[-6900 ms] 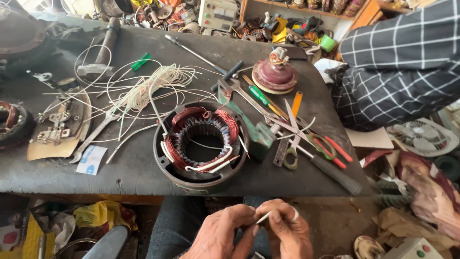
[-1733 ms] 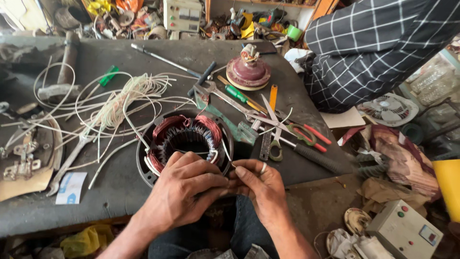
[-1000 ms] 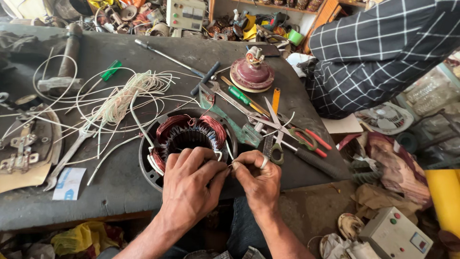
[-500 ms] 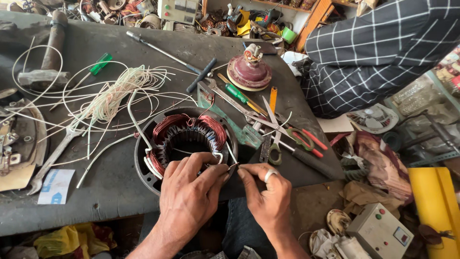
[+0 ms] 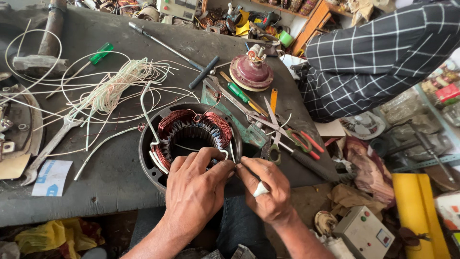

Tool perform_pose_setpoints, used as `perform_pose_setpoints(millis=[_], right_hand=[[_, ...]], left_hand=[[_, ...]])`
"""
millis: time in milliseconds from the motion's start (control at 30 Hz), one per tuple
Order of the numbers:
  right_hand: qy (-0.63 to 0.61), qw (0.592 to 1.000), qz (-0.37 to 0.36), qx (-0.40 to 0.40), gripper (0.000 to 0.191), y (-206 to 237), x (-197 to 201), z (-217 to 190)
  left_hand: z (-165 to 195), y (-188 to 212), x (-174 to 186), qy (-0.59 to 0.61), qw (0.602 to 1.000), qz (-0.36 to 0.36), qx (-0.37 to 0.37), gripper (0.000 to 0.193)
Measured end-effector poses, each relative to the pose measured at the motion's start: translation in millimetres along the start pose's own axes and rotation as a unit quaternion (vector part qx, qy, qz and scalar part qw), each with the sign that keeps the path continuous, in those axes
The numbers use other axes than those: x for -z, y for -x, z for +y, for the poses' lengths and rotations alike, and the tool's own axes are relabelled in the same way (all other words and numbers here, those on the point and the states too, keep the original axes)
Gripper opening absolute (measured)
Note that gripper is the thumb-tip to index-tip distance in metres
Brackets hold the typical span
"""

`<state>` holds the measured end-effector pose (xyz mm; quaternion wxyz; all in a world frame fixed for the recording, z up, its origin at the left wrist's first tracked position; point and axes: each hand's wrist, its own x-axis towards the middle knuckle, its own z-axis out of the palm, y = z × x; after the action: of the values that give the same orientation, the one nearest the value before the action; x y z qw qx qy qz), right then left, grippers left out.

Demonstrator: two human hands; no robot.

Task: The person strips insulation from wires on a motor stator using a utility knife, then uses scissors and pliers to cut and adjust wires. The person works on the stator throughout the clip, manipulating wires and tools on a cluttered workbench.

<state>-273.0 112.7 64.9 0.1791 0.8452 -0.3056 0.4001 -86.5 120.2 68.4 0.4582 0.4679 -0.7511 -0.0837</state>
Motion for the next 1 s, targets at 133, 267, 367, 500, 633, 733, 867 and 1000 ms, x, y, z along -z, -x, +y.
perform_pose_setpoints(millis=[133,267,367,500,633,733,867,1000], right_hand=[[-0.043,0.998,-0.027,0.048,0.02,-7.1,1.2,12.5],[-0.091,0.988,-0.056,-0.112,0.012,-7.8,1.9,1.1],[-0.131,0.946,-0.097,-0.281,0.006,-7.4,2.9,-3.3],[-0.345,0.749,-0.135,-0.549,0.01,-9.8,2.6,12.1],[-0.309,0.779,-0.198,-0.509,0.013,-4.7,9.6,23.1],[-0.176,0.966,-0.08,-0.172,0.018,3.0,13.3,22.1],[-0.065,0.996,-0.052,0.009,0.019,6.8,4.3,28.8],[-0.026,0.988,-0.054,0.139,0.014,3.5,1.1,44.8]], left_hand=[[-1.0,0.1,1.3,0.0,1.0,-0.011,0.01,0.015],[-1.8,0.3,2.9,-0.001,1.0,0.009,-0.007,0.015],[-2.0,0.4,3.0,0.008,1.0,0.012,-0.009,0.015],[-0.4,-1.7,0.6,0.001,1.0,0.004,-0.02,0.017],[2.1,-3.2,-0.4,-0.005,1.0,-0.015,-0.01,0.018],[1.8,-3.1,0.7,-0.005,1.0,-0.015,-0.01,0.019],[0.2,-2.8,1.3,-0.004,1.0,-0.007,-0.019,0.016],[0.8,-2.7,0.5,-0.001,1.0,-0.015,-0.016,0.014]])
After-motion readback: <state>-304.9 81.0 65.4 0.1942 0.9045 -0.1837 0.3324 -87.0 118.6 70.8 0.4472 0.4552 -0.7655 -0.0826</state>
